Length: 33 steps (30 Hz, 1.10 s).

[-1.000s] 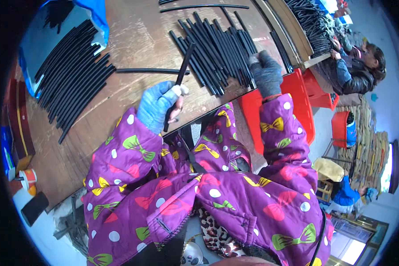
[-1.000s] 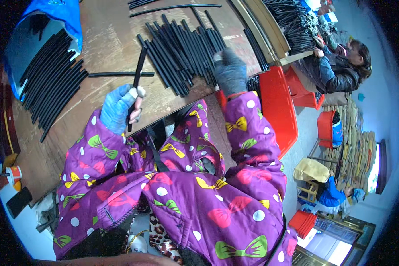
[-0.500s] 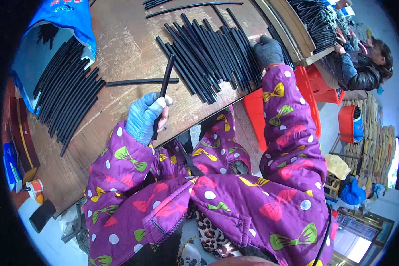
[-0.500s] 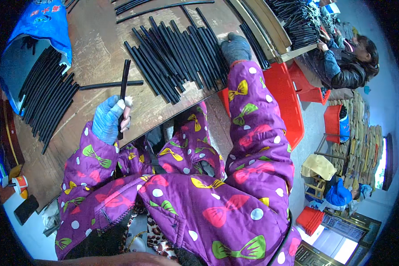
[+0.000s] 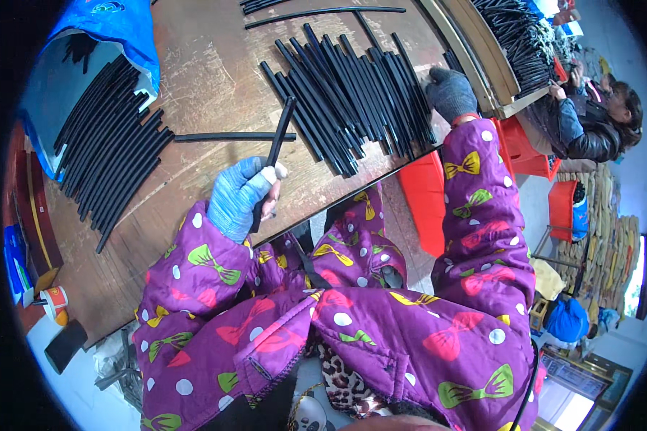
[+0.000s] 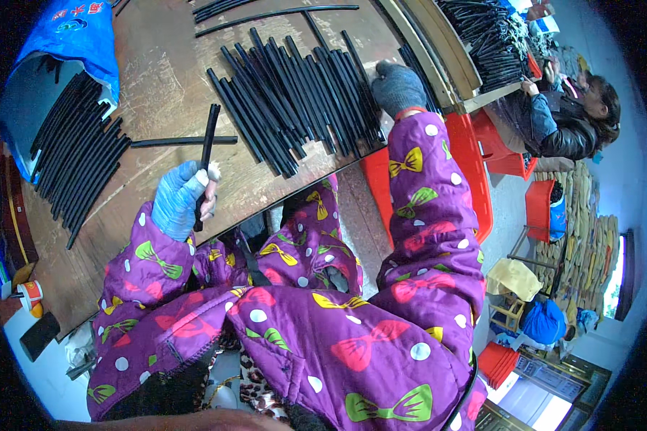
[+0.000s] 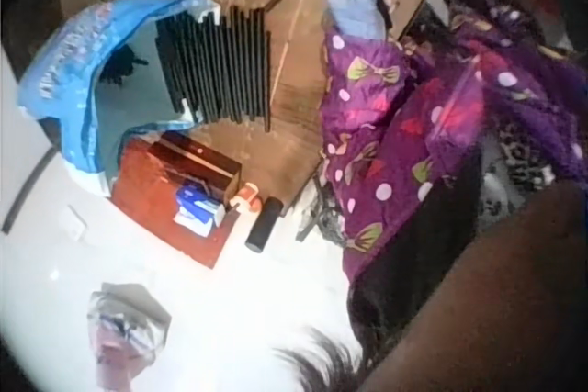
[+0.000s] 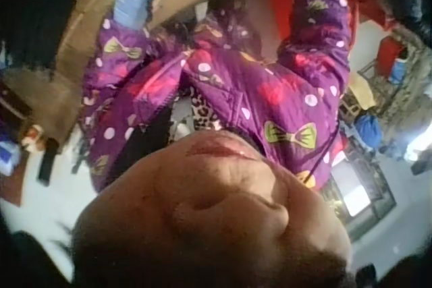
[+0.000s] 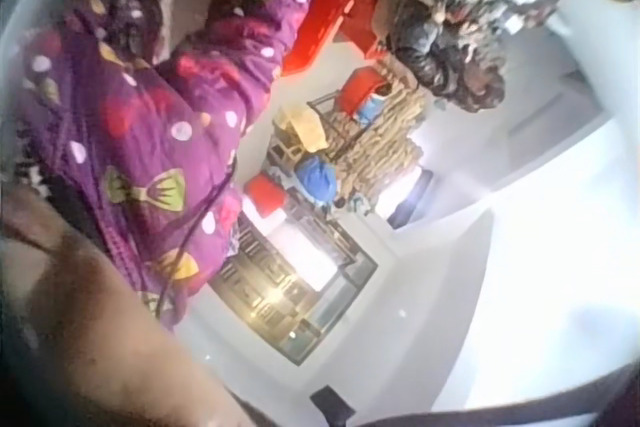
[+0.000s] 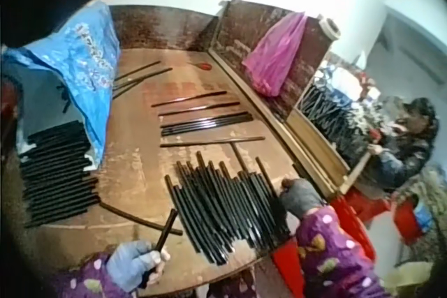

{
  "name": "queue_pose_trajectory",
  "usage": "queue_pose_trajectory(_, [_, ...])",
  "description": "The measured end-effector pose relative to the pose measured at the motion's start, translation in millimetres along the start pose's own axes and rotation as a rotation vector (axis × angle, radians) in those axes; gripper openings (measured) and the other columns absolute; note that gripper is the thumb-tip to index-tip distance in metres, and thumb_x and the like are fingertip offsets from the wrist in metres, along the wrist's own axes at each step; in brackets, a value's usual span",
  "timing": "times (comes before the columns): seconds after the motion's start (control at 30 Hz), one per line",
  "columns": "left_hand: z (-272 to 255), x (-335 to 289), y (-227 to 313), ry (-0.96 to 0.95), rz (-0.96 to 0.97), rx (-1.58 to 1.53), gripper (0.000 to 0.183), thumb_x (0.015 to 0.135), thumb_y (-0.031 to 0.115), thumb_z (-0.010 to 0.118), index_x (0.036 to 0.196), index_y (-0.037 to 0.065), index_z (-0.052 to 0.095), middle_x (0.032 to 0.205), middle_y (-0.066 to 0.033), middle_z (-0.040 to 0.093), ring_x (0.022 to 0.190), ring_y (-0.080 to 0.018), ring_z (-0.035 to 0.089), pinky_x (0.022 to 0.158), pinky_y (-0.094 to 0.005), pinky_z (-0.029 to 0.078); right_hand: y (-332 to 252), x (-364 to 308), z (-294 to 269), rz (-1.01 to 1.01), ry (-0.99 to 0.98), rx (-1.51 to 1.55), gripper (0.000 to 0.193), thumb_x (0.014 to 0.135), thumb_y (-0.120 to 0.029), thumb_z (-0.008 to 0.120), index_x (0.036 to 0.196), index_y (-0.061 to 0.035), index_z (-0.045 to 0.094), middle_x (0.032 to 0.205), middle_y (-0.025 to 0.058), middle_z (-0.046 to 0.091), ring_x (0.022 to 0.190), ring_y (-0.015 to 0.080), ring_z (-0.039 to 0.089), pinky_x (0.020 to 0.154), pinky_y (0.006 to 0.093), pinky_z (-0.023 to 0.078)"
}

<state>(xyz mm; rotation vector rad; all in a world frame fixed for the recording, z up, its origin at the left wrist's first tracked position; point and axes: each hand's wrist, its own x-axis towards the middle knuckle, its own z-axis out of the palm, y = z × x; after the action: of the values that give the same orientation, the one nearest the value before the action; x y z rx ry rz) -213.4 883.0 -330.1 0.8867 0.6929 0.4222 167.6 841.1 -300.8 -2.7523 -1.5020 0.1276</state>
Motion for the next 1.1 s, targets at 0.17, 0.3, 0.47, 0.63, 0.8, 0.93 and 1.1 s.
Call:
queue_pose_trajectory(0.17, [0, -2, 6, -0.017, 0.02, -0.019, 0.017, 0.085, 0.015, 0.05, 0.092, 0.001, 0.057, 0.063, -0.0007, 0.051, 0.044, -0.0058, 0.043, 0.041, -0.0193, 0.034, -59, 22, -3, -0.028, 0.279, 0.154, 0.031, 0.074, -0.031, 0.054, 0.096, -0.0094, 0.061, 0.092, 0.0167, 0.06, 0.09, 0.0324, 0.057, 0.079, 0.0379, 0.045])
queue_pose_trajectory(0.3, [2, 0, 7, -0.002, 0.021, 0.009, 0.021, 0.084, 0.02, 0.053, 0.091, 0.001, 0.054, 0.061, -0.0012, 0.05, 0.043, -0.0071, 0.043, 0.039, -0.02, 0.033, -85, 68, 4, -0.027, 0.165, 0.068, 0.032, 0.073, -0.032, 0.054, 0.096, -0.0113, 0.063, 0.098, 0.0153, 0.06, 0.092, 0.0322, 0.056, 0.08, 0.0399, 0.045])
queue_pose_trajectory(0.47, [-4, 0, 16, -0.013, 0.011, 0.018, 0.019, 0.084, 0.018, 0.052, 0.091, 0.001, 0.055, 0.062, -0.001, 0.051, 0.044, -0.0066, 0.044, 0.04, -0.0196, 0.034, -104, 88, 1, 0.082, 0.006, -0.006, 0.036, 0.072, -0.03, 0.056, 0.098, -0.0067, 0.062, 0.101, 0.019, 0.059, 0.096, 0.0346, 0.055, 0.081, 0.0407, 0.045])
queue_pose_trajectory(0.63, [-12, -2, 31, -0.018, -0.019, 0.051, 0.02, 0.084, 0.018, 0.052, 0.092, 0.001, 0.056, 0.065, -0.0002, 0.053, 0.047, -0.0051, 0.046, 0.043, -0.0182, 0.036, -116, 103, -14, -0.06, -0.154, -0.07, 0.035, 0.071, -0.028, 0.056, 0.099, -0.0075, 0.062, 0.106, 0.0147, 0.057, 0.1, 0.0325, 0.054, 0.085, 0.0399, 0.043])
queue_pose_trajectory(0.8, [-15, -5, 43, -0.009, -0.071, 0.09, 0.019, 0.083, 0.014, 0.05, 0.092, -0.001, 0.056, 0.066, -0.0016, 0.053, 0.05, -0.0063, 0.047, 0.046, -0.0197, 0.038, -128, 129, -3, -0.178, 0.217, 0.042, 0.028, 0.075, -0.027, 0.052, 0.098, -0.0137, 0.059, 0.094, 0.0178, 0.059, 0.089, 0.0341, 0.056, 0.078, 0.0415, 0.044])
queue_pose_trajectory(0.93, [-22, -12, 51, 0.004, -0.098, 0.048, 0.018, 0.083, 0.012, 0.05, 0.091, -0.002, 0.056, 0.065, -0.0023, 0.052, 0.05, -0.0069, 0.047, 0.045, -0.0203, 0.038, -160, 143, -10, -0.217, 0.112, -0.086, 0.022, 0.076, -0.023, 0.047, 0.093, -0.0142, 0.059, 0.092, 0.0169, 0.06, 0.088, 0.0357, 0.056, 0.077, 0.043, 0.044])
queue_pose_trajectory(1.1, [-25, -18, 61, 0.0, -0.137, 0.045, 0.015, 0.082, 0.009, 0.052, 0.092, -0.001, 0.057, 0.065, -0.0026, 0.052, 0.05, -0.0076, 0.048, 0.045, -0.0203, 0.039, -174, 159, -12, -0.318, 0.14, -0.103, 0.023, 0.075, -0.024, 0.049, 0.092, -0.0115, 0.058, 0.09, 0.0172, 0.06, 0.087, 0.0361, 0.056, 0.076, 0.0439, 0.044])
